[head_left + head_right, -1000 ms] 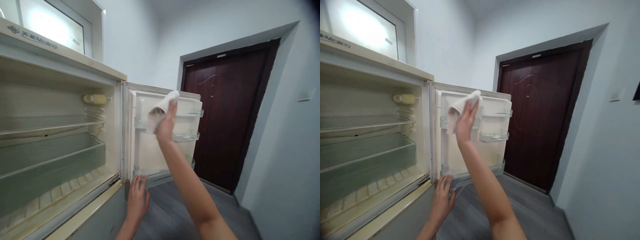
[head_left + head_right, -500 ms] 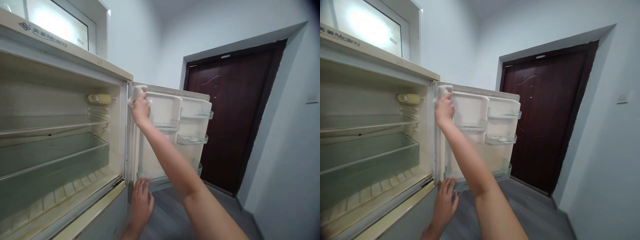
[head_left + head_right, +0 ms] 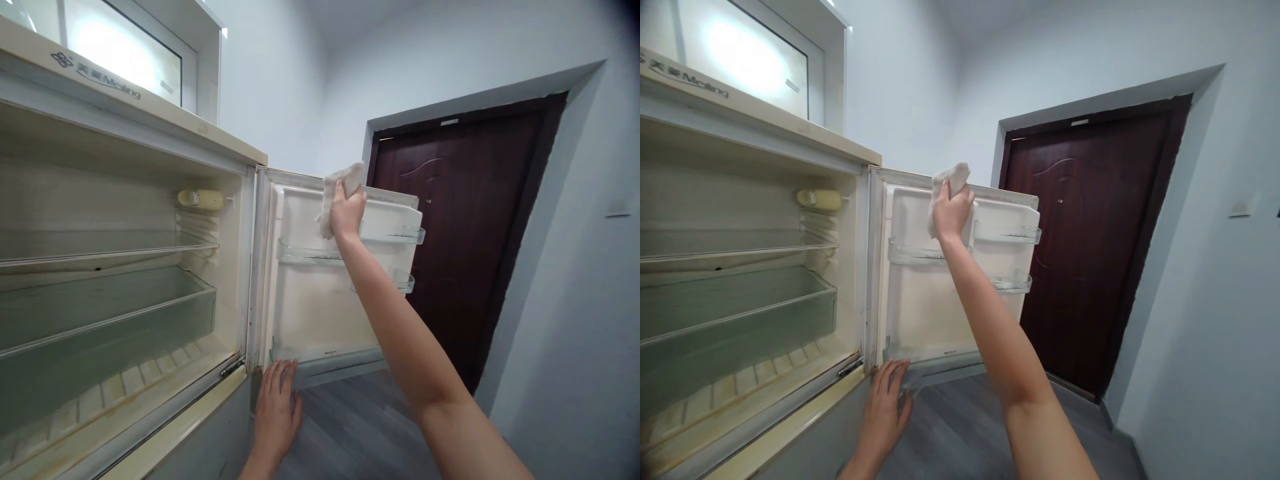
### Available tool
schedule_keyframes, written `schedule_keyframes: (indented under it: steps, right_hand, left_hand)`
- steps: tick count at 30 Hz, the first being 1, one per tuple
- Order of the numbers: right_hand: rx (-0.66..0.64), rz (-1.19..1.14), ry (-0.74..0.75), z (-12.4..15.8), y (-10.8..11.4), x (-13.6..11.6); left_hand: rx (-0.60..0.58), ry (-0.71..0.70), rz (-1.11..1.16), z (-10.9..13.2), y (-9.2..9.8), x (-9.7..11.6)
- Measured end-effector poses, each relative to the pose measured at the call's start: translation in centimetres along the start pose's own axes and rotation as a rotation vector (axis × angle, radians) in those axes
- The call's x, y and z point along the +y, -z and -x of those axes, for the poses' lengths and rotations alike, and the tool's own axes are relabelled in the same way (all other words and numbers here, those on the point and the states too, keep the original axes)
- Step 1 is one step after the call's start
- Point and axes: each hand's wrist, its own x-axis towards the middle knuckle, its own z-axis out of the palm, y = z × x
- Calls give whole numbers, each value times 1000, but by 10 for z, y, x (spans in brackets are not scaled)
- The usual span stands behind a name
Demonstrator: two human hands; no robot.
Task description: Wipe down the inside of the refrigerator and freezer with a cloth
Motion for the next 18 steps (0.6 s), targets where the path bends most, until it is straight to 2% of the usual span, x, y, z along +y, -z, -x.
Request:
schedule_keyframes:
  steps: [2,3,4,6,8,10,14,18]
  right_hand:
    - [132,92,-79,-4,4,-7]
    - [143,130,-88,-5,4,-12]
    - [127,167,-37,-6,3,-16]
    - [8,215,156,-6,-4,-20]
    - [-170,222,354,-6,-16,-16]
    - [-297,216,484,-5,-28,-8]
    - [-348,238,550,-3,-35,6]
    - [-413,241,570,-8,-18,17]
  left_hand:
    - [-5,6,6,-1,1,0]
    - [-13,1,8,-1,1,-1]
    - [-22,-8,7,-1,2,-2]
    - [-30,-31,-7,-1,4,-4]
    - [-12,-46,-24,-1,6,-6]
    - [21,-52,-35,-1,6,-8]
    - [70,-68,-44,-1,8,-10]
    - [88,-72,-38,0,11,-13]
